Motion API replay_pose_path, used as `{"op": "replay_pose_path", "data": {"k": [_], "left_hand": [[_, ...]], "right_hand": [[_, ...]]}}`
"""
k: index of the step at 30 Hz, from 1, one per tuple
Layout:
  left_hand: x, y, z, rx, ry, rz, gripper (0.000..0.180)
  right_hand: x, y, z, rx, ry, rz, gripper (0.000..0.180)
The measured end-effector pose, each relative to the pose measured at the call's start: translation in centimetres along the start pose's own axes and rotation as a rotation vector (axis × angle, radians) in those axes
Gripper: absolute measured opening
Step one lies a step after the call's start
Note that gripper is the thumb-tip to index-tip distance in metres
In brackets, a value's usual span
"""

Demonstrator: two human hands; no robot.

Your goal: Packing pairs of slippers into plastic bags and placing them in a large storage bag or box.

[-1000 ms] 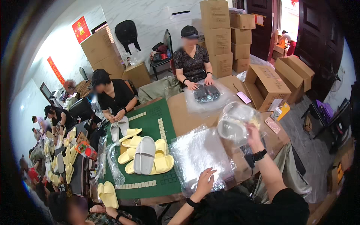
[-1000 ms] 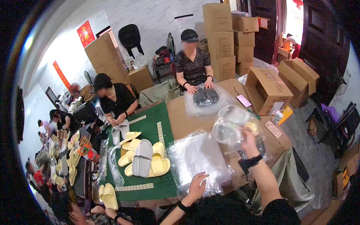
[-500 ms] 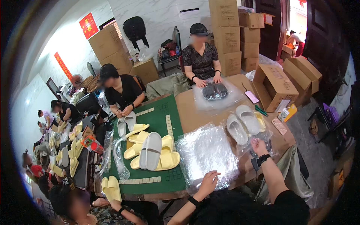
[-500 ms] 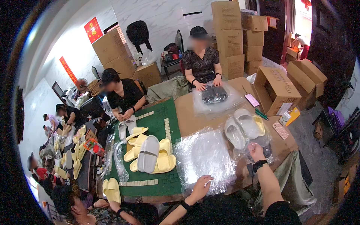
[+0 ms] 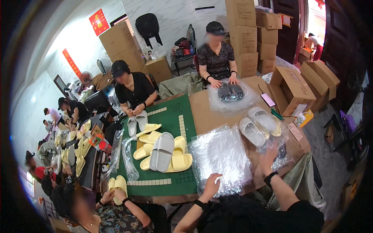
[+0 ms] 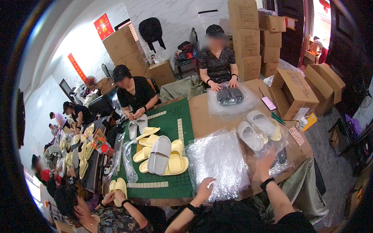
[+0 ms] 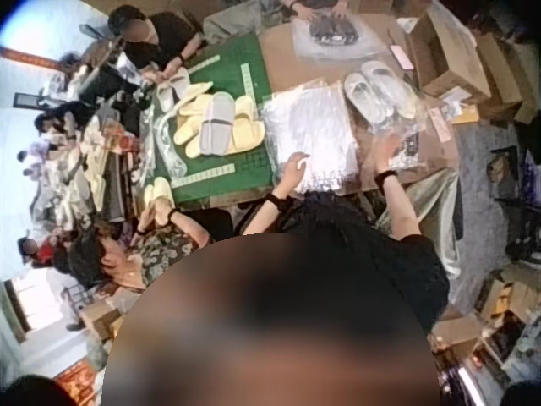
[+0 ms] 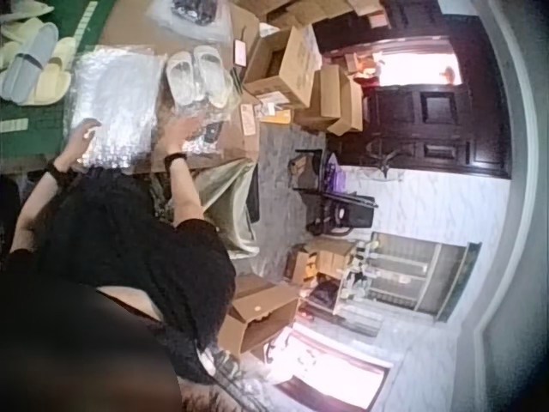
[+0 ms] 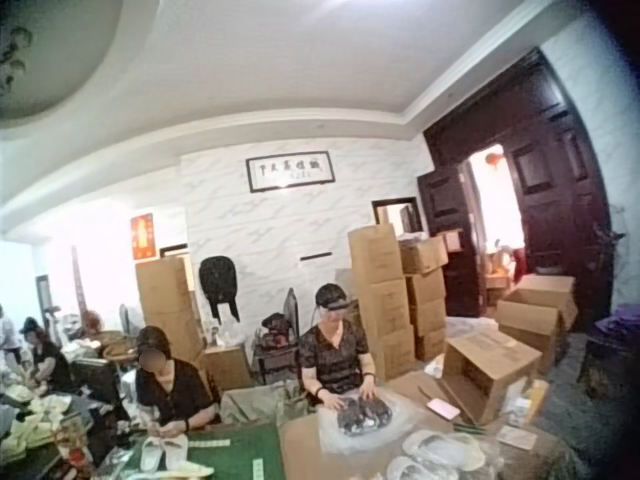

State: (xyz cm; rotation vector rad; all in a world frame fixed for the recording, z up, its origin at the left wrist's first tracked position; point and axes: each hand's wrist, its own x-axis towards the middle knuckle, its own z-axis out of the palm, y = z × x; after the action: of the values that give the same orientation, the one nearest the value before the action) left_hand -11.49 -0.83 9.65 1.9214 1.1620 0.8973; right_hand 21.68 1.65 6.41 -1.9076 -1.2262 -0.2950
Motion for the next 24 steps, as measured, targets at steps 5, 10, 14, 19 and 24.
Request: {"op": "replay_pose_path", "data": {"k": [5,10,14,19,24], "left_hand": [[0.7,-4.9,-3.1,0.059,0.173,-0.085,0.030],[3.3,-7.9,-8.9,0.273,0.374,-0.155,0.037],[4.2,-12.3,-13.7,0.423,0.472,-0.413,0.055],[3.7,-16.6,-18.1,0.655,0.455,-0.634,0.066],[6.0,-15.7,-19.0,0.926,0.236,-0.573,0.077]], "right_hand": [[-8.6,-5.4,-0.7,0.084,-1.113,-0.616,0.041],[-15.9,-4.9,0.5,-0.056,-1.281,-0.731,0.040],[-15.3,-6.5,-1.3,-0.121,-1.101,-0.859,0.033],[-14.8,-7.2,-2.0,-0.104,-1.172,-0.709,0.032],[-15.1,-7.2,-3.1,-0.145,-1.175,-0.744,0.033]]}}
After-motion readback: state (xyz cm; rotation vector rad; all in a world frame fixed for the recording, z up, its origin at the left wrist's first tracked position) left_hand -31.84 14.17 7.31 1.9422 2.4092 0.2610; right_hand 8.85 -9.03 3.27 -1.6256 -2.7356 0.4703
